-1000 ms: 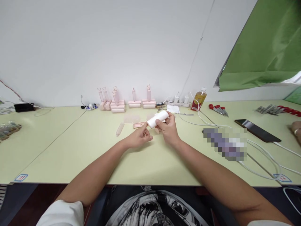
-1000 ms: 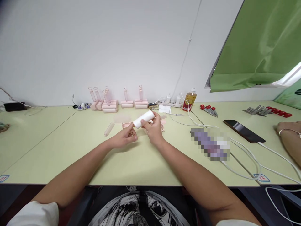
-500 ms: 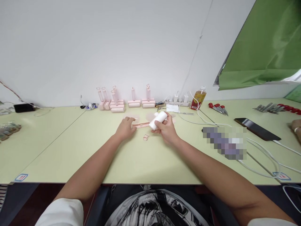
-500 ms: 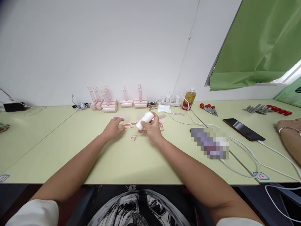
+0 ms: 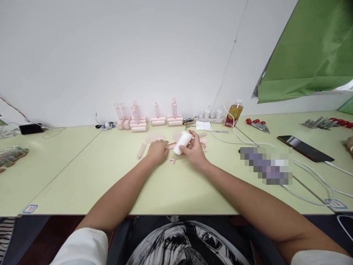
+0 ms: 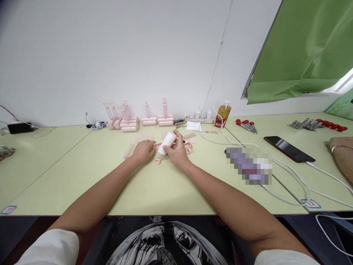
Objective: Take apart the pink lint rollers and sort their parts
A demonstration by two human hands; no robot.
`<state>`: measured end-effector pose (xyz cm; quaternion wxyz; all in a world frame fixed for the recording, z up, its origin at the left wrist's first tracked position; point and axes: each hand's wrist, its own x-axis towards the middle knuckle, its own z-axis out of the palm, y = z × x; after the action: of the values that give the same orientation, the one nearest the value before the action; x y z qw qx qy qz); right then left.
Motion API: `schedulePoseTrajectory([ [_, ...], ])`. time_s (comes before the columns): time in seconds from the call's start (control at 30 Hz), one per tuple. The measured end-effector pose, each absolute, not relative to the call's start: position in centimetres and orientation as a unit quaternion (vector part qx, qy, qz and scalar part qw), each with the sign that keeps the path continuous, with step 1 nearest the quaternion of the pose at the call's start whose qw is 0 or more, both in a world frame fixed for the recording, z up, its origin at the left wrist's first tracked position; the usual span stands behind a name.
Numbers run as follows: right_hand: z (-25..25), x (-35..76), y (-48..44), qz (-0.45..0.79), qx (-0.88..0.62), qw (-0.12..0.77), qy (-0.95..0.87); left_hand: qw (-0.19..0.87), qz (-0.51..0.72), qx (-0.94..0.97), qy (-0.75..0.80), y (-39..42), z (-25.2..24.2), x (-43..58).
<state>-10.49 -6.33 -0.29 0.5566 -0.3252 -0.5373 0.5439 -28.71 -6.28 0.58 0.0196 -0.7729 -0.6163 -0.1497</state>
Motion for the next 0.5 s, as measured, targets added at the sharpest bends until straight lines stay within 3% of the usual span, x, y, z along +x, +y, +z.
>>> schedulePoseTrajectory([
  [0.1,-0.5,-10.4,-6.2,0.541,-0.312,0.560,-0.544,0.025,-0.126,-0.758,-0.639,-6.5,0.8,-28.7],
  [0.37,-0.7,-10.3,-6.1,0.539,-0.308,0.559,-0.550,-0.105,-0.123,-0.736,-0.657,-6.6,0.5,-30.1],
  [0.5,-0.3,-10.3,-6.4,0.549,-0.313,0.559,-0.538,-0.165,-0.241,-0.684,-0.668,-6.5,0.5,-30.6],
])
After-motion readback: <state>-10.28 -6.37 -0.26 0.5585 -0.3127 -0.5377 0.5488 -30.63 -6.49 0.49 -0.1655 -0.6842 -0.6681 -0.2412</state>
